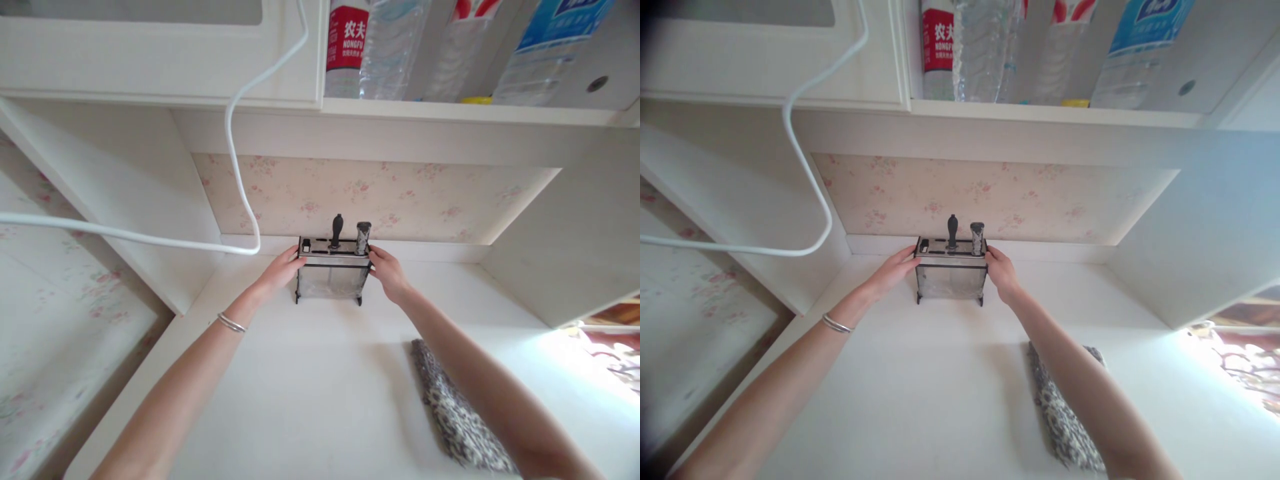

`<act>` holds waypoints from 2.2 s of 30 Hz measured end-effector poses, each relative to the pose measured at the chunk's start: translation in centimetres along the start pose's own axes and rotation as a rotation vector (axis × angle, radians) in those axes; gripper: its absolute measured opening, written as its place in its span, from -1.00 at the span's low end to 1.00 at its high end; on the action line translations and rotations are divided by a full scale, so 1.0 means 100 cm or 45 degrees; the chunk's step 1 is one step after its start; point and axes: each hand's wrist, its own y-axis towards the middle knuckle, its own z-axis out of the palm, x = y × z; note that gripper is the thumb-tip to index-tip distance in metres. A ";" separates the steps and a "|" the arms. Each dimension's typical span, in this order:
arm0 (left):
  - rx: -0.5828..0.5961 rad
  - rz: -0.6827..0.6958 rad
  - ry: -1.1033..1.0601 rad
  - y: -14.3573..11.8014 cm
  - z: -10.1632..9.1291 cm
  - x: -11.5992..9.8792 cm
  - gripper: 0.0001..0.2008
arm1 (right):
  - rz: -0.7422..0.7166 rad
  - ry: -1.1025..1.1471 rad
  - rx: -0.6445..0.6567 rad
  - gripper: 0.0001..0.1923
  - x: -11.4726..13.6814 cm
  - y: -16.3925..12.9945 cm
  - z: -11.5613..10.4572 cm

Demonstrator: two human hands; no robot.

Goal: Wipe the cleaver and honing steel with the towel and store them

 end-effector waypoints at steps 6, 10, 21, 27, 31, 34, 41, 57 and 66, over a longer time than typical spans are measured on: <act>-0.214 0.379 0.602 0.020 0.017 -0.029 -0.56 | 0.122 -0.100 -0.045 -0.61 0.020 -0.008 -0.022; -0.091 0.509 0.682 0.036 0.045 -0.053 -0.49 | -0.020 -0.235 -0.241 -0.61 0.016 -0.031 -0.028; -0.115 0.465 0.770 0.083 0.047 -0.099 -0.73 | 0.213 0.042 0.026 -0.65 -0.034 -0.094 -0.060; -0.134 0.592 0.463 0.080 0.019 -0.169 -0.56 | 0.104 -0.003 0.100 -0.66 -0.037 -0.078 -0.057; -0.120 0.686 0.440 0.068 0.003 -0.202 -0.62 | -0.014 -0.185 0.108 -0.70 -0.013 -0.056 -0.042; -0.071 0.702 0.413 0.056 -0.006 -0.207 -0.63 | -0.148 -0.330 0.073 -0.63 0.012 -0.036 -0.033; -0.073 0.757 0.155 0.007 -0.034 -0.184 -0.66 | -0.359 -0.666 0.121 -0.48 0.052 0.001 -0.012; -0.931 0.970 0.109 -0.146 -0.062 -0.029 -0.60 | -0.377 -0.607 0.294 -0.75 0.120 0.034 -0.022; -0.890 0.786 0.602 -0.216 -0.077 0.056 -0.67 | -0.768 -0.337 0.194 -0.72 0.201 0.021 -0.043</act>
